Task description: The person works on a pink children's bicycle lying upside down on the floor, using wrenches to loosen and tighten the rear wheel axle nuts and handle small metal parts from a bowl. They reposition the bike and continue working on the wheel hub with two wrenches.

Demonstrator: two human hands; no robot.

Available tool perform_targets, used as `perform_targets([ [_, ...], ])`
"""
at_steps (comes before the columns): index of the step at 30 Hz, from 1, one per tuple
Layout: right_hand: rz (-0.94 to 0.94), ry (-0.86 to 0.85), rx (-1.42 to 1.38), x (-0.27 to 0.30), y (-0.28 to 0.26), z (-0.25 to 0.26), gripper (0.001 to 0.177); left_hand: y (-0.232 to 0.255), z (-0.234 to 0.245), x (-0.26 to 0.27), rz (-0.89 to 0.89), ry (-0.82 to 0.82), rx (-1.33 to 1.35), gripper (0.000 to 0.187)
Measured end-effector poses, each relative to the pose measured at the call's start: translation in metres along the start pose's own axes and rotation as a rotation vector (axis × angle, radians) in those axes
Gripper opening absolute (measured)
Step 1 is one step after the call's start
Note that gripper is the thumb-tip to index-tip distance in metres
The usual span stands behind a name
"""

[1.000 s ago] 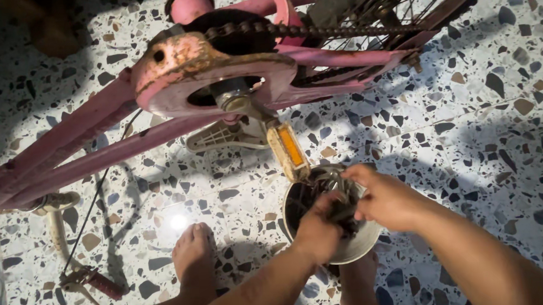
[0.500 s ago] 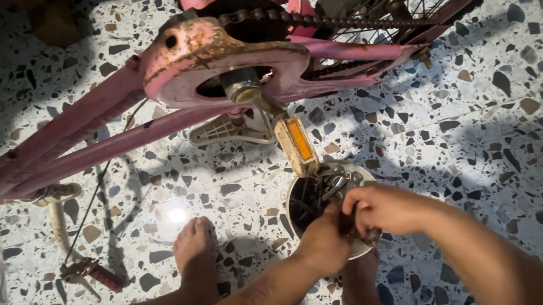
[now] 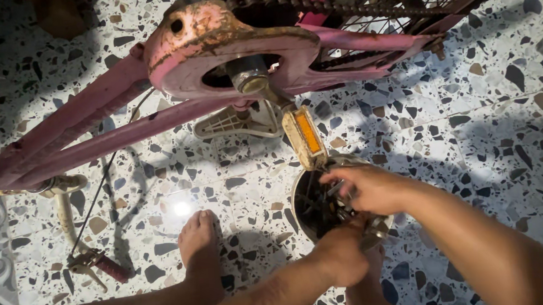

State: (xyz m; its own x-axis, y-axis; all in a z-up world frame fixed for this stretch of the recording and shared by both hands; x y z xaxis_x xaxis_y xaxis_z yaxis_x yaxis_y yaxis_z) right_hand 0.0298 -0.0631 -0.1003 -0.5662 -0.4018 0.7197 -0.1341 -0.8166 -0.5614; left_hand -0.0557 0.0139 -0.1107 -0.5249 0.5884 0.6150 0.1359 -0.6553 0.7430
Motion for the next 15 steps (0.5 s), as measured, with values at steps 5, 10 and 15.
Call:
perform_targets([
  [5, 0.160, 0.053, 0.458, -0.024, -0.017, -0.011, 0.073, -0.012, -0.012, -0.007, 0.037, 0.000, 0.001, 0.072],
  [10, -0.121, 0.023, 0.732, -0.022, -0.009, -0.009, 0.042, -0.013, -0.017, -0.007, 0.072, -0.019, -0.007, 0.072],
  [15, -0.245, -0.123, 0.803, -0.013, 0.003, -0.021, 0.032, -0.011, -0.018, -0.003, 0.059, 0.056, -0.003, 0.066],
])
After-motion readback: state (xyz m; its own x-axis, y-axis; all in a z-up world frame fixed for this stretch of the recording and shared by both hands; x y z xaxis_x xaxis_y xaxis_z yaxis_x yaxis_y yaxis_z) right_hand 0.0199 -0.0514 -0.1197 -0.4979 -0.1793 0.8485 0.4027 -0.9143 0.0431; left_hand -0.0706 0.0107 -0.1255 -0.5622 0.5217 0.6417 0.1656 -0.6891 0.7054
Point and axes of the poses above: each hand's wrist, its own x-axis away from the middle knuckle, its own z-axis out of the back of the hand, y = z × x, the point moved 7 cm from there along -x, towards the middle knuckle, and after that the axes turned 3 degrees about x, right-handed, at the moved point
